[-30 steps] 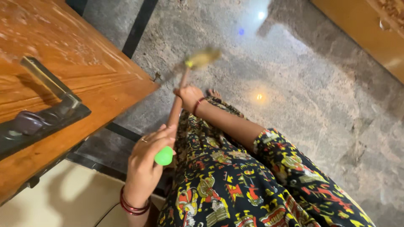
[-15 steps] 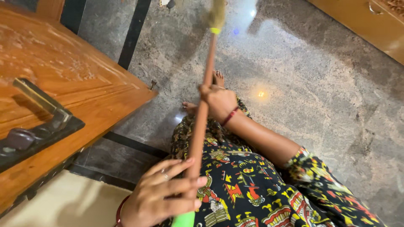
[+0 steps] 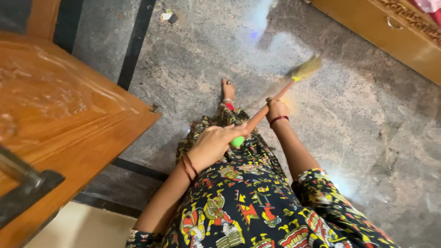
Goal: The person sweeps debris from the floor using a handheld broom, moving through several areas of the room and clearing items out of the way.
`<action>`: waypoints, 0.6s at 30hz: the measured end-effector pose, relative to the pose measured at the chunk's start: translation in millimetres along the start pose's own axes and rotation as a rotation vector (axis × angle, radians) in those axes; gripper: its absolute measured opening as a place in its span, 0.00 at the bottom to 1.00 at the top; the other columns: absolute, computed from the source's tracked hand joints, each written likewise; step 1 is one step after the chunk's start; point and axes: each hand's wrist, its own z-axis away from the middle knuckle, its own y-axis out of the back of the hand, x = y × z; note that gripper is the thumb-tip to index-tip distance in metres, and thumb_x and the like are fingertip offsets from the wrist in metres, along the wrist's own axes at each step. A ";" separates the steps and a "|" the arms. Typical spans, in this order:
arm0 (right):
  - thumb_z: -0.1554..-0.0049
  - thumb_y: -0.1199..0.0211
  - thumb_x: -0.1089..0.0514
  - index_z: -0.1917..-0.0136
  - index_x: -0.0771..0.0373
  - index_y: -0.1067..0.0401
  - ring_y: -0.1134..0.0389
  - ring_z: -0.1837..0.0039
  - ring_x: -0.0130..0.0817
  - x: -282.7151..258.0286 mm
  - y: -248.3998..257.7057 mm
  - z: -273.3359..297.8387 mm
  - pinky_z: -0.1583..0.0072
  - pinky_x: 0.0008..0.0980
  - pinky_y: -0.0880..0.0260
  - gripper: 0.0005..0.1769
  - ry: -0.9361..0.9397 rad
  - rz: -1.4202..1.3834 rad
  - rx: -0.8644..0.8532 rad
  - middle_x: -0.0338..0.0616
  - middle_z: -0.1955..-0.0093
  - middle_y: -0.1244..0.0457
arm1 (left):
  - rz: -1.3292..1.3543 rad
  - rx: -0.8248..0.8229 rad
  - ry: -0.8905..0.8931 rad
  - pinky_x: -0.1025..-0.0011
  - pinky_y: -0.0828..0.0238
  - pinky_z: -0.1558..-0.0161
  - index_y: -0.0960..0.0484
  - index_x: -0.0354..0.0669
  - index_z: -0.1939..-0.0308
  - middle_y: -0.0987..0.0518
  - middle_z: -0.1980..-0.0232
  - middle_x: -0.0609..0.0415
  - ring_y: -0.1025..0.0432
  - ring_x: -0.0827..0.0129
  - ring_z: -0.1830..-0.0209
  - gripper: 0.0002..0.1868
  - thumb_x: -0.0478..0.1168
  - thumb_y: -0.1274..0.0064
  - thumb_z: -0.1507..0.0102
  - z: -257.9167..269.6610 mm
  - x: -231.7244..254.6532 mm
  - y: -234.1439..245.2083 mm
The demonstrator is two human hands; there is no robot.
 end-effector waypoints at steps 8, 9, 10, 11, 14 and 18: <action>0.44 0.39 0.59 0.49 0.55 0.24 0.28 0.50 0.57 6.2 -17.2 -135.0 0.50 0.52 0.28 0.09 0.296 -0.075 -0.043 0.57 0.53 0.30 | -0.395 0.071 -0.151 0.60 0.33 0.41 0.22 0.53 0.38 0.26 0.29 0.52 0.26 0.61 0.35 0.25 0.30 0.56 0.38 -69.1 -12.0 1.6; 0.42 0.40 0.58 0.50 0.56 0.25 0.28 0.50 0.58 -0.6 -11.1 -152.4 0.50 0.53 0.28 0.07 0.302 -0.051 -0.063 0.57 0.53 0.31 | -0.390 0.071 -0.148 0.60 0.33 0.41 0.22 0.53 0.38 0.26 0.29 0.52 0.26 0.61 0.35 0.25 0.30 0.56 0.38 -74.3 -12.1 5.2; 0.41 0.41 0.58 0.50 0.56 0.25 0.28 0.52 0.59 -9.9 -2.1 -169.2 0.52 0.53 0.28 0.07 0.353 -0.030 -0.042 0.58 0.53 0.31 | -0.416 0.086 -0.112 0.60 0.34 0.40 0.22 0.53 0.39 0.26 0.30 0.52 0.26 0.61 0.35 0.23 0.32 0.58 0.36 -78.8 -12.0 9.6; 0.40 0.43 0.57 0.50 0.56 0.25 0.29 0.53 0.60 -19.1 6.8 -184.3 0.54 0.54 0.28 0.07 0.404 -0.010 -0.022 0.59 0.53 0.32 | -0.442 0.101 -0.075 0.60 0.35 0.38 0.21 0.53 0.40 0.26 0.30 0.51 0.26 0.62 0.36 0.22 0.33 0.59 0.35 -83.6 -11.8 13.1; 0.42 0.41 0.59 0.51 0.57 0.26 0.29 0.53 0.60 -44.6 26.9 -220.9 0.55 0.53 0.28 0.06 0.472 0.033 -0.084 0.60 0.53 0.32 | -0.403 0.161 -0.065 0.60 0.34 0.37 0.20 0.51 0.40 0.26 0.29 0.46 0.26 0.61 0.35 0.20 0.34 0.58 0.34 -92.7 -10.9 16.4; 0.46 0.39 0.62 0.53 0.56 0.25 0.28 0.52 0.56 -85.3 30.6 -254.7 0.52 0.50 0.26 0.07 0.677 0.169 -0.157 0.55 0.56 0.31 | -0.448 0.216 -0.073 0.59 0.34 0.39 0.18 0.51 0.42 0.27 0.30 0.40 0.27 0.58 0.36 0.19 0.35 0.56 0.35 -95.9 -5.1 20.5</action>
